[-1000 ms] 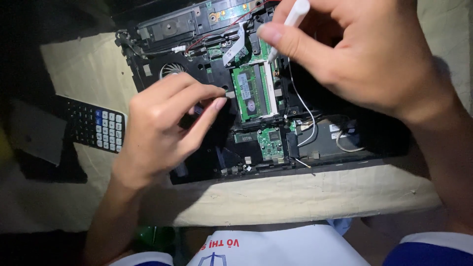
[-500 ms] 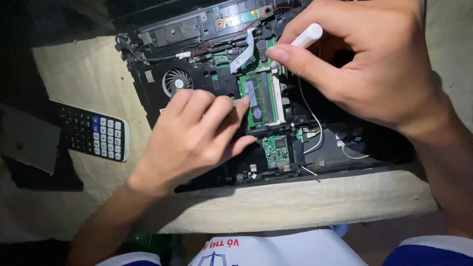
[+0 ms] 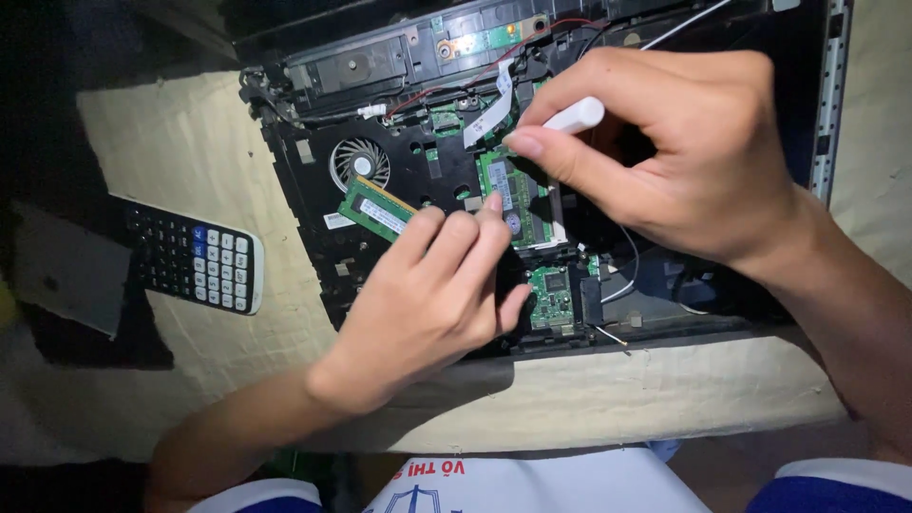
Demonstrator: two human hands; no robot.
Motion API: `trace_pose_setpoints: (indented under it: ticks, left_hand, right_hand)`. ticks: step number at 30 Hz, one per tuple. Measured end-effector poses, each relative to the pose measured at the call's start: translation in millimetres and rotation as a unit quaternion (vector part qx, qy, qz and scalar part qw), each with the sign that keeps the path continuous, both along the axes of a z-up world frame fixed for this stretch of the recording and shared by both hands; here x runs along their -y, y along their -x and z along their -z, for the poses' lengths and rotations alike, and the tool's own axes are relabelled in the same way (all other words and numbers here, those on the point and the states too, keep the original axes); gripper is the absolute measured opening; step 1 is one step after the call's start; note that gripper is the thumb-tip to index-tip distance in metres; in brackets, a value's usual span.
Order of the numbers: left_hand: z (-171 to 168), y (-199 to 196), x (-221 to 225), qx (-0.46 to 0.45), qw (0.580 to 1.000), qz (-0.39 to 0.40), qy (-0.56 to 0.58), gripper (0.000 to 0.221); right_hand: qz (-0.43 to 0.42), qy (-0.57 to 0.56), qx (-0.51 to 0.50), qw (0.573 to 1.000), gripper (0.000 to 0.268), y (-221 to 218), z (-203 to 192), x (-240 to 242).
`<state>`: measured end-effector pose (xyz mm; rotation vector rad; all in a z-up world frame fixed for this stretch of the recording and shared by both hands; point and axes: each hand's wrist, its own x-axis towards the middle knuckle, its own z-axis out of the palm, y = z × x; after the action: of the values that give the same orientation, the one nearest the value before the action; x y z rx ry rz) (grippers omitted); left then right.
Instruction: Finalizing motherboard checks by inspecting, reseating, and securing RAM modules and ribbon cables inside an opened laptop.
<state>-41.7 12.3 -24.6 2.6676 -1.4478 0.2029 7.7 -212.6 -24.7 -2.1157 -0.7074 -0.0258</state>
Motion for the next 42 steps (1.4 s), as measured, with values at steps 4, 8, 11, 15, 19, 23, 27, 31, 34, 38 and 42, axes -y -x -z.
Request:
trace_pose_setpoints:
  ticks: [4, 8, 11, 15, 19, 23, 27, 31, 34, 38, 42]
  left_hand:
    - [-1.0, -0.2, 1.4, 0.011, 1.000, 0.009, -0.023, 0.053]
    - [0.1, -1.3, -0.2, -0.011, 1.000, -0.004, 0.010, 0.056]
    - [-1.0, -9.2, -6.4, -0.049, 0.998, -0.009, 0.035, 0.055]
    - [-6.2, -27.0, -18.5, -0.104, 0.992, 0.026, 0.070, 0.036]
    - [-35.7, -48.7, -41.4, -0.156, 0.981, 0.018, 0.110, 0.032]
    - [-49.0, -61.4, -69.4, -0.261, 0.963, -0.053, 0.049, 0.040]
    - [-32.0, -67.1, -73.0, -0.310, 0.946, -0.089, -0.007, 0.067]
    - [-26.8, -68.5, -76.7, -0.324, 0.943, -0.062, -0.034, 0.063]
    - [-26.0, -70.7, -77.1, -0.324, 0.943, -0.065, -0.038, 0.050]
    - [-33.9, -70.5, -80.3, -0.336, 0.939, -0.072, 0.023, 0.022]
    - [-55.9, -65.9, -65.9, -0.308, 0.942, -0.024, 0.134, 0.011]
  right_hand:
    - [-0.003, -0.008, -0.001, 1.000, 0.013, -2.1, 6.0, -0.4]
    - [-0.006, -0.009, 0.004, 1.000, 0.013, -2.8, 7.1, 1.1]
    - [-0.001, -0.013, 0.001, 1.000, 0.012, -2.7, 6.0, 2.3]
    - [0.002, -0.013, -0.008, 1.000, 0.010, -3.8, 0.1, 4.5]
    - [0.021, -0.020, -0.023, 0.999, 0.013, -2.8, 5.1, 7.0]
    - [0.026, -0.036, -0.029, 0.999, 0.013, 0.1, 1.7, 7.8]
    - [0.056, -0.004, -0.037, 0.998, 0.014, 2.6, 2.2, 14.6]
    - [0.052, -0.012, -0.033, 0.998, 0.016, 3.0, 1.5, 15.7]
    - [0.052, -0.009, -0.028, 0.998, 0.015, 1.7, -0.6, 17.4]
    - [0.057, -0.002, -0.016, 0.998, 0.015, 1.0, -1.9, 22.6]
    - [0.065, -0.017, -0.042, 0.997, 0.015, 2.1, -10.7, 27.4]
